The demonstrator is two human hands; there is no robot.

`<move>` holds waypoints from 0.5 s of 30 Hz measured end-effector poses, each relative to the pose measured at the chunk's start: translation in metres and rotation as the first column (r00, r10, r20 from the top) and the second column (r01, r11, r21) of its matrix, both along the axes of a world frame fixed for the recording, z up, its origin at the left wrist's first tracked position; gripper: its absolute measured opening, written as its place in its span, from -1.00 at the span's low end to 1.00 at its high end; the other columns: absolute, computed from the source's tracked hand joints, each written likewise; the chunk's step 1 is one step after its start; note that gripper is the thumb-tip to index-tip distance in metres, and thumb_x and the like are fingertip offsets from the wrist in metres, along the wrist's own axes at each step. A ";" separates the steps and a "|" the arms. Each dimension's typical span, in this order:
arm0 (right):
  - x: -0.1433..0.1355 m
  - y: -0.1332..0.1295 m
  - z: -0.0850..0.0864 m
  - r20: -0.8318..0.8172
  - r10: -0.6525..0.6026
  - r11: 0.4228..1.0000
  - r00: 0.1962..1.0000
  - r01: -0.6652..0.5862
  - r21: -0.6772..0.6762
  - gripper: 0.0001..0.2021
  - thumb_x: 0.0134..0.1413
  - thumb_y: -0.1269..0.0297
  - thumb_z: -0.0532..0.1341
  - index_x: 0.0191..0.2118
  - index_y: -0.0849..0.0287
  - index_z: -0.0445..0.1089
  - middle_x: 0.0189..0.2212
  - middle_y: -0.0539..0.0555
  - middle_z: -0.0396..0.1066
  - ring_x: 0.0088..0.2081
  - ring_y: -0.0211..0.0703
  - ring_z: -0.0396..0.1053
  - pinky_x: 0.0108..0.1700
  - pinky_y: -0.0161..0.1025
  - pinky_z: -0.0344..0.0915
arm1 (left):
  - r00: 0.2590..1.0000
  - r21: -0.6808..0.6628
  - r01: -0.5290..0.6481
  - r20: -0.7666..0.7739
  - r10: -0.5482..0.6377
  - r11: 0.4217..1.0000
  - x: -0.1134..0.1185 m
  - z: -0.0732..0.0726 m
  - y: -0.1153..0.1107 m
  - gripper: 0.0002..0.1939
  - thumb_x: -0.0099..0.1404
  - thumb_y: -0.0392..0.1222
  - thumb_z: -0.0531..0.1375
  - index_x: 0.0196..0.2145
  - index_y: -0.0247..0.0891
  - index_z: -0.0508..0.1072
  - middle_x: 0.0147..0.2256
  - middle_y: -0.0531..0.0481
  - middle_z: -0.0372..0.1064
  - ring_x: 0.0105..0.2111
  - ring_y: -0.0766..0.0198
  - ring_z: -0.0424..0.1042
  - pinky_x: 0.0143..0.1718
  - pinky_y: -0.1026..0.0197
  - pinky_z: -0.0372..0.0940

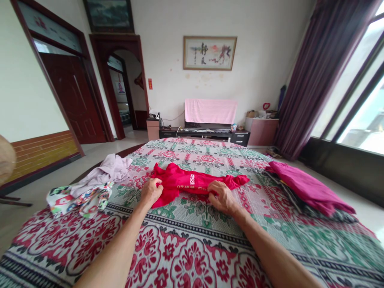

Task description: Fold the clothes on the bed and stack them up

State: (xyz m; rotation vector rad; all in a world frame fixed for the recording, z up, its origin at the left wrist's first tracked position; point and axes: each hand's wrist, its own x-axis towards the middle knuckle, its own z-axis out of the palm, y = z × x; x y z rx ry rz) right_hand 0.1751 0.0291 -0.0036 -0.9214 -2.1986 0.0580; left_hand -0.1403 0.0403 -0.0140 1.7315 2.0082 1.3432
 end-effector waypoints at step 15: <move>0.041 0.018 0.020 -0.634 -0.484 0.870 0.603 0.406 -0.278 -0.70 -0.14 0.25 0.03 -0.32 0.20 0.44 -0.65 -0.06 0.25 -0.59 -0.25 0.14 -0.49 -0.31 0.13 | 0.698 -0.263 0.716 0.259 -0.668 0.647 0.041 0.063 -0.037 -0.70 0.07 -0.12 0.24 -0.24 -0.29 0.59 -0.45 0.01 0.50 -0.46 0.28 0.42 -0.33 0.26 0.26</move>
